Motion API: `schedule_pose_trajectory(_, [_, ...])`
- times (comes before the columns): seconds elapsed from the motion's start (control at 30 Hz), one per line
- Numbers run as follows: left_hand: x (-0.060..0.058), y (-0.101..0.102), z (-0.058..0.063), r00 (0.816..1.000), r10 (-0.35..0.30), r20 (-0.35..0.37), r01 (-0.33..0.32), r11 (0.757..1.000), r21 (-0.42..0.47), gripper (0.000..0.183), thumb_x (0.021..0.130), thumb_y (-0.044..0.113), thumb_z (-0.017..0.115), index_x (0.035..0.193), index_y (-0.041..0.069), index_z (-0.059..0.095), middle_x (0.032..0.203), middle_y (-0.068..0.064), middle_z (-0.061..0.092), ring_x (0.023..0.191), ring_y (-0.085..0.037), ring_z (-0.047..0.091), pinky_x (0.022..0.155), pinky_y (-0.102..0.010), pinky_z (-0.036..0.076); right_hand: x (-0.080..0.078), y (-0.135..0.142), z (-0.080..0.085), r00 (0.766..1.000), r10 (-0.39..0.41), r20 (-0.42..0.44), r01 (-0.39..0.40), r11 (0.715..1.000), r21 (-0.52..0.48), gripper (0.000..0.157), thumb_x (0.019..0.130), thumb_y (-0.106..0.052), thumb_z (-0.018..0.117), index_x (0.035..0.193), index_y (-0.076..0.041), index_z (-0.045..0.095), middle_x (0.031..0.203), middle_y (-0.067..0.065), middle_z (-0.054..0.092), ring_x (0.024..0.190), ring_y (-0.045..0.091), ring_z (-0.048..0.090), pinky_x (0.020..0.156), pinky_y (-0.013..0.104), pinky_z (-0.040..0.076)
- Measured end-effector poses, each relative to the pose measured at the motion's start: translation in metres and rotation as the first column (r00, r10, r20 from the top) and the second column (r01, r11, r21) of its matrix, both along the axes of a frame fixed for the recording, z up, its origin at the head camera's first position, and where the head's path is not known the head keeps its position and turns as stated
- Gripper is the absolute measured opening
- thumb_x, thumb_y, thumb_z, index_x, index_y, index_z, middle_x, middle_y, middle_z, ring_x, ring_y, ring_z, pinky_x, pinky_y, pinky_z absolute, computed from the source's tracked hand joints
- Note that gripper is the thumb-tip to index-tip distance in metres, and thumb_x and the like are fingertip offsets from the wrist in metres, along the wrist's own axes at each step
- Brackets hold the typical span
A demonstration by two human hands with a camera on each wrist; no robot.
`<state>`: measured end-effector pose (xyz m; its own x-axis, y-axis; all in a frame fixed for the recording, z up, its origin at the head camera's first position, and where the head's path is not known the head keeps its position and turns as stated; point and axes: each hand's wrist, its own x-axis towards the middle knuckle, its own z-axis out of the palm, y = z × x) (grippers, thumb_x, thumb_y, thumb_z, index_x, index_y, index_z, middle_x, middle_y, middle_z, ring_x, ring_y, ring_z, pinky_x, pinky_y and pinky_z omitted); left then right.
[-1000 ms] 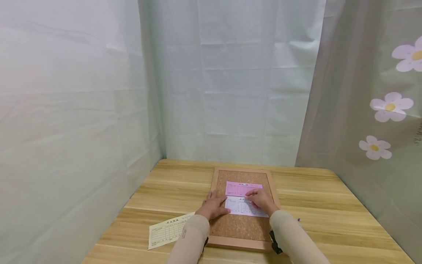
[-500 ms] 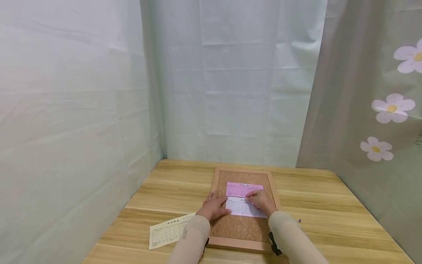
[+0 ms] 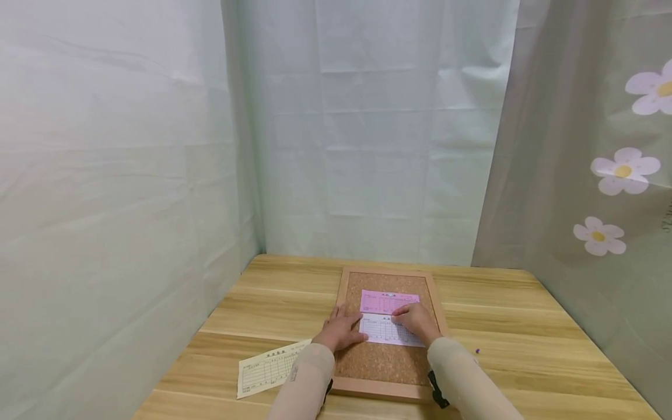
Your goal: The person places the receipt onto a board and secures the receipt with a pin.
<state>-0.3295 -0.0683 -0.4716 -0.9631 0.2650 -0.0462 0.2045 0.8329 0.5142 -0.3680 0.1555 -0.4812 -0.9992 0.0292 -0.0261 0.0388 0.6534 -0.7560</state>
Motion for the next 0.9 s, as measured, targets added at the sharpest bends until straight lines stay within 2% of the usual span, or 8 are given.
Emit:
schedule_pose_trajectory(0.63, [0.0, 0.0013, 0.0028, 1.0, -0.009, -0.009, 0.009, 1.0, -0.004, 0.062, 0.091, 0.037, 0.071, 0.144, 0.011, 0.052, 0.159, -0.026, 0.02, 0.147, -0.046, 0.012, 0.112, -0.064, 0.021, 0.0061, 0.0003, 0.0049, 0.999, -0.009, -0.045, 0.01, 1.0, 0.025, 0.004, 0.085, -0.009, 0.076, 0.086, -0.007, 0.079, 0.1, 0.01, 0.072, 0.081, 0.02, 0.059, 0.074, 0.039, 0.046])
schedule_pose_trajectory(0.9, [0.0021, 0.0003, 0.0021, 1.0, -0.002, -0.007, 0.002, 1.0, -0.011, 0.062, 0.091, 0.037, 0.071, 0.144, 0.011, 0.053, 0.159, -0.026, 0.021, 0.147, -0.046, 0.012, 0.112, -0.064, 0.021, 0.0072, -0.004, 0.0029, 0.997, -0.001, -0.075, 0.005, 0.999, 0.052, 0.005, 0.084, -0.008, 0.076, 0.086, -0.005, 0.079, 0.096, 0.009, 0.073, 0.079, 0.019, 0.058, 0.072, 0.036, 0.045])
